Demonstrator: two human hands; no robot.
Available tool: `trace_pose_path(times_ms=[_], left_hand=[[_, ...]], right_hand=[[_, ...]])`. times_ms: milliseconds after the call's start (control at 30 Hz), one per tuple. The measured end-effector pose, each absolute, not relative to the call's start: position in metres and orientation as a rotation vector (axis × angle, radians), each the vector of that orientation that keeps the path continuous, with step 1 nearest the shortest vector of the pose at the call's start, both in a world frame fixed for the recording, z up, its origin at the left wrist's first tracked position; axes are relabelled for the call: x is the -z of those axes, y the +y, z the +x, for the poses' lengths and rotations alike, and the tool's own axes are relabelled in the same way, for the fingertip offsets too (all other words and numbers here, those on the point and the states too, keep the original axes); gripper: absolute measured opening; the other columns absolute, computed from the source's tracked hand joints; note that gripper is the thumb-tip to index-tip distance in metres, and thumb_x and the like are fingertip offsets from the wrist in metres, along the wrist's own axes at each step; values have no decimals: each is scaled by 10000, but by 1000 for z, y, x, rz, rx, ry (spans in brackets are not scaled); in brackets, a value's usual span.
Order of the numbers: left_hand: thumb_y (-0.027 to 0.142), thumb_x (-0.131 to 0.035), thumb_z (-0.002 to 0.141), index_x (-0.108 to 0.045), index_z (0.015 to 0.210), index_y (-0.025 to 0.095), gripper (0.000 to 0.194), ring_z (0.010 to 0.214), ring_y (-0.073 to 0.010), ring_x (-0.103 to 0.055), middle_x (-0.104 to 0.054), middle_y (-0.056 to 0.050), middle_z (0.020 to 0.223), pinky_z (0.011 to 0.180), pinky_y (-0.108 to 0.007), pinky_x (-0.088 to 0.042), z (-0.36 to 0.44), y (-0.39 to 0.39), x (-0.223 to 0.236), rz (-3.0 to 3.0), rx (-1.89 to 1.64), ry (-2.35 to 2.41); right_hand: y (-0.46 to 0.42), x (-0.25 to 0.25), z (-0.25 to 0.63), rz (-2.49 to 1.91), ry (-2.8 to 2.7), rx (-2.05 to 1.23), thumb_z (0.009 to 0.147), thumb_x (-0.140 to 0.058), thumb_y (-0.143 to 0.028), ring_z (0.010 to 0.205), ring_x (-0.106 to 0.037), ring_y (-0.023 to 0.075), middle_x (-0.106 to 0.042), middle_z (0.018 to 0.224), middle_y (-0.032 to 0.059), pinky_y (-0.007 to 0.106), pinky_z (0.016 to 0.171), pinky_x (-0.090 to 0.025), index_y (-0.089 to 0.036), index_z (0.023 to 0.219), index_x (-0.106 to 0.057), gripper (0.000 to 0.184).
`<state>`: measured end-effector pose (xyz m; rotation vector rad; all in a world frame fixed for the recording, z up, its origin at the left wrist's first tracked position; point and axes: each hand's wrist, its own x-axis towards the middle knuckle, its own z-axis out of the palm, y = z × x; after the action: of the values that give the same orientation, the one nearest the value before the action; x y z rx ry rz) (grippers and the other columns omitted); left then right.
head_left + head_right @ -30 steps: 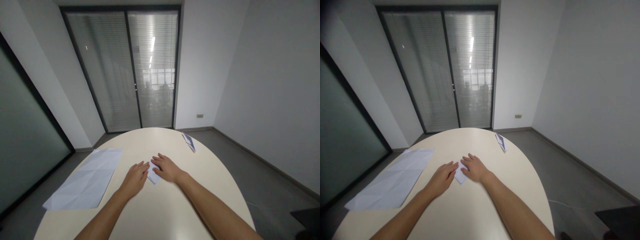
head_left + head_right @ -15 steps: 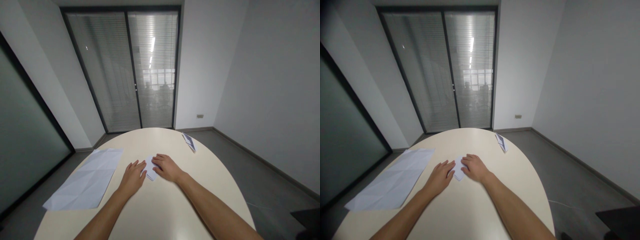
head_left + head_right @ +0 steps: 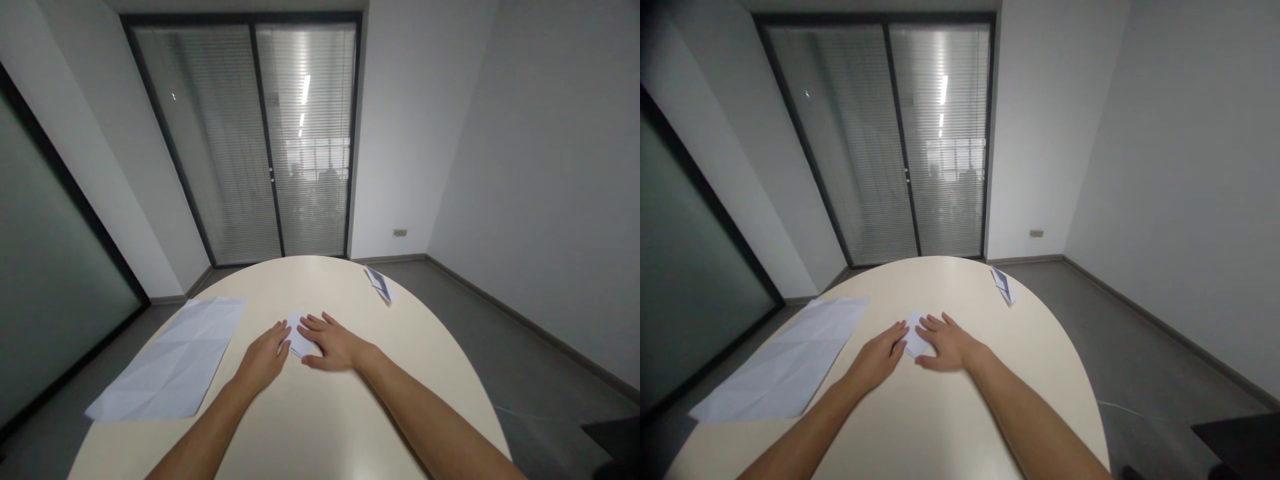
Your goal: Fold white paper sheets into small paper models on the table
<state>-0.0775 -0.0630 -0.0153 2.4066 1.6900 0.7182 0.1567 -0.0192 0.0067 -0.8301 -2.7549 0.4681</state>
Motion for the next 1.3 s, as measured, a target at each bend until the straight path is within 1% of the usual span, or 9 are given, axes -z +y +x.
trace_pose_path(times_ms=[400, 467, 567, 633, 733, 900, 1000, 1100, 1300], left_hand=[[286, -504, 960, -631, 1318, 212, 387, 1393, -239, -476, -591, -80, 1424, 1154, -436, -406, -79, -67, 14, 2414, -810, 1516], [297, -537, 949, -619, 1336, 228, 402, 1402, -245, -463, -592, -73, 1424, 1155, -446, -404, -80, -68, 15, 2431, -811, 1491], [311, -560, 944, -649, 1303, 252, 375, 1410, -247, -451, -580, -63, 1436, 1160, -452, -395, -80, -69, 15, 2444, -788, 1486], [318, -554, 952, -682, 1260, 268, 337, 1405, -243, -460, -583, -53, 1432, 1161, -451, -393, -80, -68, 14, 2436, -765, 1503], [315, -541, 963, -705, 1227, 292, 311, 1379, -236, -493, -617, -37, 1395, 1151, -444, -404, -78, -68, 11, 2418, -748, 1534], [300, -515, 980, -708, 1224, 322, 312, 1342, -230, -536, -644, -22, 1362, 1124, -425, -433, -77, -68, 8, 2418, -743, 1547], [281, -512, 979, -716, 1202, 322, 305, 1306, -226, -569, -673, -7, 1326, 1108, -408, -448, -77, -67, 9, 2433, -763, 1531], [291, -492, 991, -718, 1183, 280, 296, 1243, -220, -610, -714, -16, 1253, 1091, -389, -457, -78, -66, 10, 2448, -819, 1524], [298, -450, 997, -720, 1104, 241, 296, 1080, -214, -668, -746, -44, 1122, 997, -356, -498, -76, -69, 4, 2412, -870, 1554]], right_hand=[[-21, -13, 158, -878, -2742, -479, 914, -541, -581, 1494, -246, 348, -306, 1605, 164, 616, 1192, -151, -200, 1556, -336, 774], [-22, -15, 159, -868, -2734, -465, 926, -534, -555, 1487, -266, 346, -327, 1596, 163, 619, 1186, -172, -204, 1545, -362, 732], [-23, -17, 160, -828, -2710, -423, 958, -511, -488, 1462, -332, 329, -389, 1567, 155, 612, 1175, -214, -219, 1494, -453, 602], [-24, -18, 160, -792, -2691, -394, 981, -486, -434, 1432, -393, 307, -449, 1533, 143, 592, 1169, -250, -229, 1442, -521, 505], [-23, -19, 159, -719, -2671, -374, 1016, -431, -368, 1374, -480, 262, -540, 1463, 128, 509, 1155, -325, -219, 1367, -596, 415], [-22, -18, 158, -658, -2656, -373, 1038, -388, -352, 1303, -553, 222, -611, 1392, 104, 390, 1109, -411, -207, 1313, -636, 398], [-22, -18, 159, -670, -2661, -358, 1000, -475, -379, 1276, -572, 228, -617, 1384, 95, 372, 1082, -437, -222, 1332, -624, 397], [-21, -17, 159, -695, -2649, -340, 983, -504, -362, 1250, -582, 226, -628, 1364, 85, 365, 1071, -443, -231, 1317, -636, 382], [-17, -14, 156, -769, -2600, -283, 1015, -449, -303, 1059, -636, 216, -709, 1118, 87, 333, 938, -489, -201, 1131, -690, 287]])
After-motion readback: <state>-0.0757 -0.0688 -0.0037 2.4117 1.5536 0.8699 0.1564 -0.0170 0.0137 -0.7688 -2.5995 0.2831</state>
